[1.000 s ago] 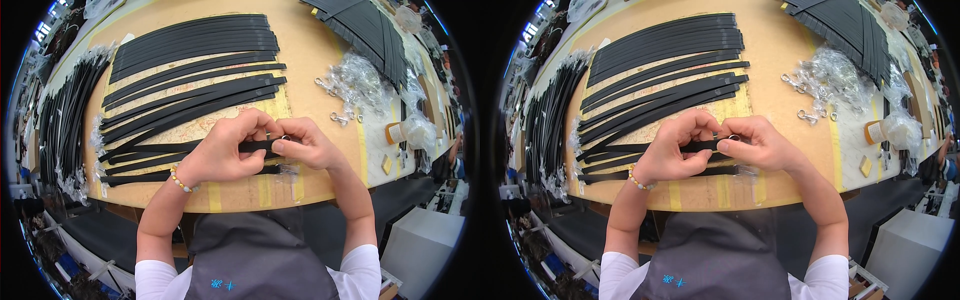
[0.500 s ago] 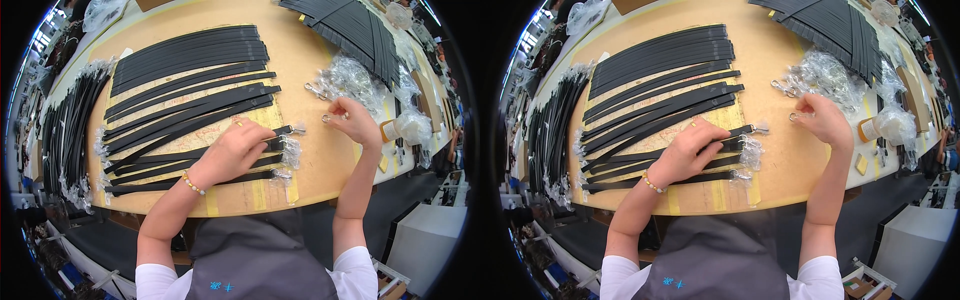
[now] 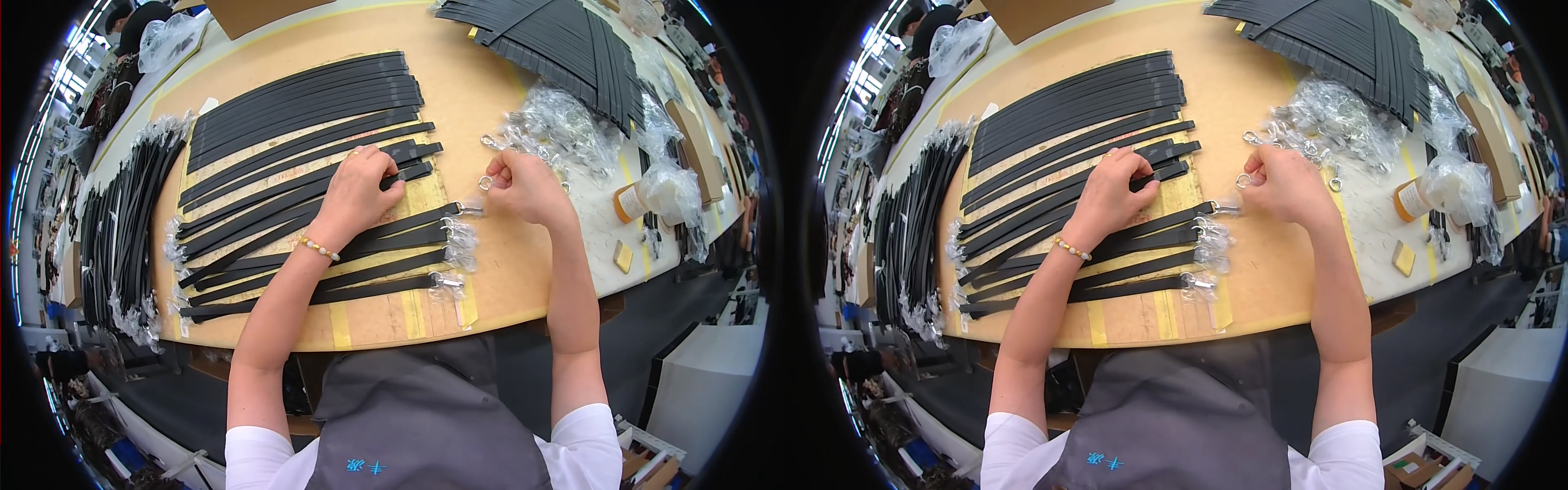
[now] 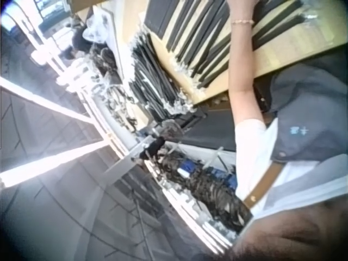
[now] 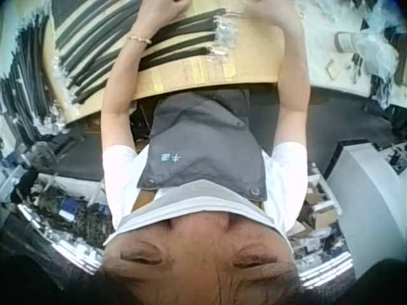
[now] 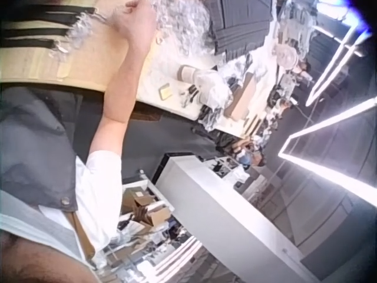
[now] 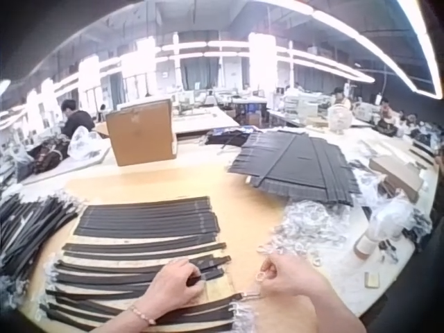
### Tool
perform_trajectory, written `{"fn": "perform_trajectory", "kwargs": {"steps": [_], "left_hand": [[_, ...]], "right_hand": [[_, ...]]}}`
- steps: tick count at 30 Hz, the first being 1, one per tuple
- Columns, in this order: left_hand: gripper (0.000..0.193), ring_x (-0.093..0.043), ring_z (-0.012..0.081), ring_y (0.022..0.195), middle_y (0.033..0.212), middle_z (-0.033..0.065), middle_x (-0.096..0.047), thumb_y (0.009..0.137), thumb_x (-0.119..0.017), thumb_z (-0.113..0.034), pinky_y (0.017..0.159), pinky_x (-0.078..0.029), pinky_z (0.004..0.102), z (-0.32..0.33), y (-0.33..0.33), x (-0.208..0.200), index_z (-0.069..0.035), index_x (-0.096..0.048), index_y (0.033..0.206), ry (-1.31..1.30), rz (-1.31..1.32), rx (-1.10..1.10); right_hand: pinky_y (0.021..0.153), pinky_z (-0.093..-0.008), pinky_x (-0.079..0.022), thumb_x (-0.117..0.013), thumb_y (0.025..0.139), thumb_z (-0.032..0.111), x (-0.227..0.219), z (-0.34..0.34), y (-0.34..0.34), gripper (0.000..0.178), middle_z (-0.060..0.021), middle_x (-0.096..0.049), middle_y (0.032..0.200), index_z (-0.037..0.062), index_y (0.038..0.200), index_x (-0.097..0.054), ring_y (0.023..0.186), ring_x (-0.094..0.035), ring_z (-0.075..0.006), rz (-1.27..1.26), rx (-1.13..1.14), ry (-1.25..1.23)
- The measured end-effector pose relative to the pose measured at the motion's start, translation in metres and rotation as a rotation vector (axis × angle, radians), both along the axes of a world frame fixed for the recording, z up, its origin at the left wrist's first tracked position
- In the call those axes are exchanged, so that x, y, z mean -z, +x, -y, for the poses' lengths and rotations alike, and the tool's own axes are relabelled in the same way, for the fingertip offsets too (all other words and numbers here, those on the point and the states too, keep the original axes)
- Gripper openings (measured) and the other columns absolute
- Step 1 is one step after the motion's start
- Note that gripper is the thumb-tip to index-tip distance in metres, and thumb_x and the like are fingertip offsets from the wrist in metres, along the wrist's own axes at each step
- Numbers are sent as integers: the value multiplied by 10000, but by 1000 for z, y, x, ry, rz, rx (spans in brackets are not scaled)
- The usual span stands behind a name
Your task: Assembling plastic and metal buckle hardware onto black leather or synthetic straps on a workshop table.
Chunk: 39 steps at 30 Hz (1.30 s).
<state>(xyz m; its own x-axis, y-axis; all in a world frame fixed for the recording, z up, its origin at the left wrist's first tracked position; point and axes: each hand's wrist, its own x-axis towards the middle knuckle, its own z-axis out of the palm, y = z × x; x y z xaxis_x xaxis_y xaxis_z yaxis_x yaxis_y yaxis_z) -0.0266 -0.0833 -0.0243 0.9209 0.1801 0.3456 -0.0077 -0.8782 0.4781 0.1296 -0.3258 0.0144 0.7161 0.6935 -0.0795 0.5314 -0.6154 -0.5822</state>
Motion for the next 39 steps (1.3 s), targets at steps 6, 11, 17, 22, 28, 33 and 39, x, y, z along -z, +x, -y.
{"fn": "perform_trajectory", "kwargs": {"steps": [6,11,17,22,28,33,39], "left_hand": [[181,-626,97,806,861,29,-643,860,-763,-55,723,-522,256,13,-23,-33,1,-622,958,-454,-47,28],[221,-605,54,933,1002,-3,-645,895,-715,10,825,-520,220,27,-42,-31,4,-632,1099,-795,-31,121],[251,-602,64,991,1065,-2,-645,892,-693,43,902,-514,244,20,-48,-22,3,-648,1136,-999,-25,186],[263,-617,82,1003,1069,14,-653,874,-701,49,926,-519,266,22,-49,-27,8,-649,1128,-945,-48,246],[212,-584,51,797,871,-5,-659,845,-752,-35,739,-506,225,28,-51,-25,-7,-685,1044,-956,9,241],[218,-597,46,792,913,9,-678,828,-759,2,699,-502,211,29,-60,-34,-6,-685,1033,-914,30,251],[203,-591,21,717,865,10,-696,782,-783,38,596,-469,180,36,-66,-42,-2,-705,965,-786,105,238]], "right_hand": [[782,-281,-531,-761,822,85,-1,-5,-5,256,-15,-660,895,8,1034,-640,892,-621,-98,-445,-74,505],[876,-276,-503,-777,833,57,4,-19,-27,268,1,-642,955,32,1050,-622,908,-603,-99,-483,-314,723],[855,-274,-498,-764,833,40,8,-25,-37,260,1,-636,957,25,1045,-616,909,-602,-101,-504,-362,757],[856,-270,-491,-764,824,26,11,-26,-40,287,-2,-625,978,19,1068,-611,917,-594,-95,-568,-415,735],[944,-302,-490,-757,845,5,15,-29,-46,284,-36,-640,1058,23,1086,-608,1015,-613,-124,-668,-466,676],[1045,-371,-497,-743,923,61,20,-36,-47,244,-142,-681,1251,4,1137,-641,1174,-634,-202,-1093,-538,805],[1065,-402,-498,-746,929,89,35,-37,-49,227,-204,-679,1277,6,1125,-668,1210,-641,-250,-1252,-635,839]]}}
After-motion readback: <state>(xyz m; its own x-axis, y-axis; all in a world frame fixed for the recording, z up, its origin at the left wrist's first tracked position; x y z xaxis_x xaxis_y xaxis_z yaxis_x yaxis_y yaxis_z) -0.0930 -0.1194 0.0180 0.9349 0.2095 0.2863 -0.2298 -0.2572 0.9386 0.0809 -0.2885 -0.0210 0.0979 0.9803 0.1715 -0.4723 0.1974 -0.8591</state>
